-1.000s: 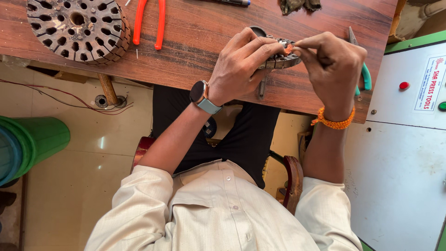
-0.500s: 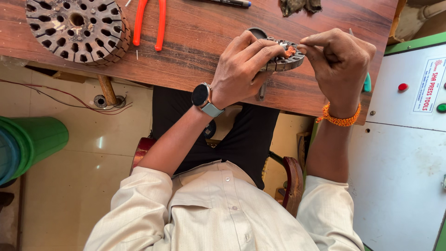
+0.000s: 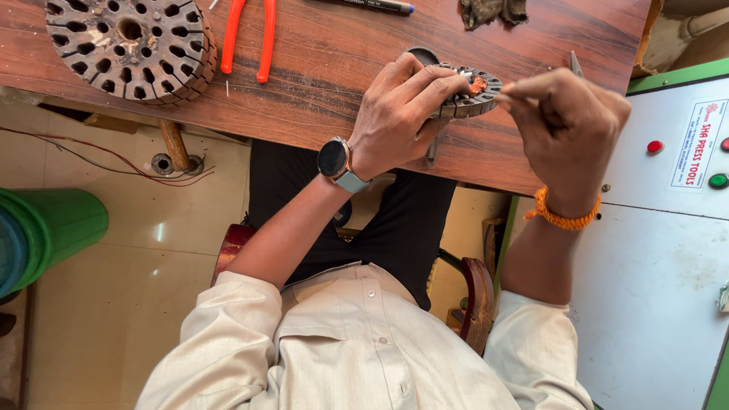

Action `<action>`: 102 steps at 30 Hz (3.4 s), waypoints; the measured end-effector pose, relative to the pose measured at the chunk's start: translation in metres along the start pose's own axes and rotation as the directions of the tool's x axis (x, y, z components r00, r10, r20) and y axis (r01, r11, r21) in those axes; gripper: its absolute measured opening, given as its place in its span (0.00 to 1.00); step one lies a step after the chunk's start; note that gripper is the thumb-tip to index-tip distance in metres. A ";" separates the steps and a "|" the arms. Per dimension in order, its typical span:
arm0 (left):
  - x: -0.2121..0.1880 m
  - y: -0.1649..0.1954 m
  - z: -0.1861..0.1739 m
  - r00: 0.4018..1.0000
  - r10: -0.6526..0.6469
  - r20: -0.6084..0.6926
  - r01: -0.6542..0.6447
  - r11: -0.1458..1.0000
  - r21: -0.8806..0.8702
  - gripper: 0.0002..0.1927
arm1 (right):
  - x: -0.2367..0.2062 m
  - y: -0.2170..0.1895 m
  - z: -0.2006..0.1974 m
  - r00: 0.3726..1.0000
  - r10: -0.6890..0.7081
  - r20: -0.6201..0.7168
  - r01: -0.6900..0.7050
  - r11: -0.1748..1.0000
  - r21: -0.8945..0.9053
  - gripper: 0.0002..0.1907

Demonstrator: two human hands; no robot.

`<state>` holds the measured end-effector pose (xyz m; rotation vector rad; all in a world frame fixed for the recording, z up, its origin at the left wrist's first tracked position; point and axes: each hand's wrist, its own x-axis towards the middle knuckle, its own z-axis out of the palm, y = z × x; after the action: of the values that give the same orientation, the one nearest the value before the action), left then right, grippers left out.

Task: The person holds a small circular electrical component with copper windings and repeatedly inserts and removes a thin metal pin into its slots. The person rotates the component and continues the pin insertion and removal cycle throughout the clip.

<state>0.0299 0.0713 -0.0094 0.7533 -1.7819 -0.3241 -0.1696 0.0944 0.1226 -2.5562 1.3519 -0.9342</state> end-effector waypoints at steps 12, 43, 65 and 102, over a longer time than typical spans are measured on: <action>-0.005 -0.003 0.001 1.000 -0.009 -0.001 0.009 1.000 -0.021 0.30 | -0.012 0.002 -0.001 0.989 0.144 -0.021 -0.144 0.989 0.037 0.06; -0.015 -0.008 0.007 1.000 -0.019 0.001 0.019 0.999 -0.030 0.31 | -0.020 0.010 0.001 0.985 0.173 0.011 -0.174 0.984 0.031 0.05; -0.018 -0.009 0.006 0.999 -0.036 -0.016 0.036 0.998 -0.051 0.30 | -0.031 0.014 0.005 0.983 0.182 0.014 -0.183 0.979 0.088 0.07; 0.021 -0.037 -0.011 0.897 -0.162 0.412 0.433 0.505 -0.746 0.13 | -0.019 -0.012 0.018 0.981 0.144 0.131 -0.150 0.988 0.040 0.06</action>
<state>0.0487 0.0316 -0.0099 0.3035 -1.4747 -1.4871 -0.1591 0.1131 0.1035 -2.3957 1.4387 -0.7560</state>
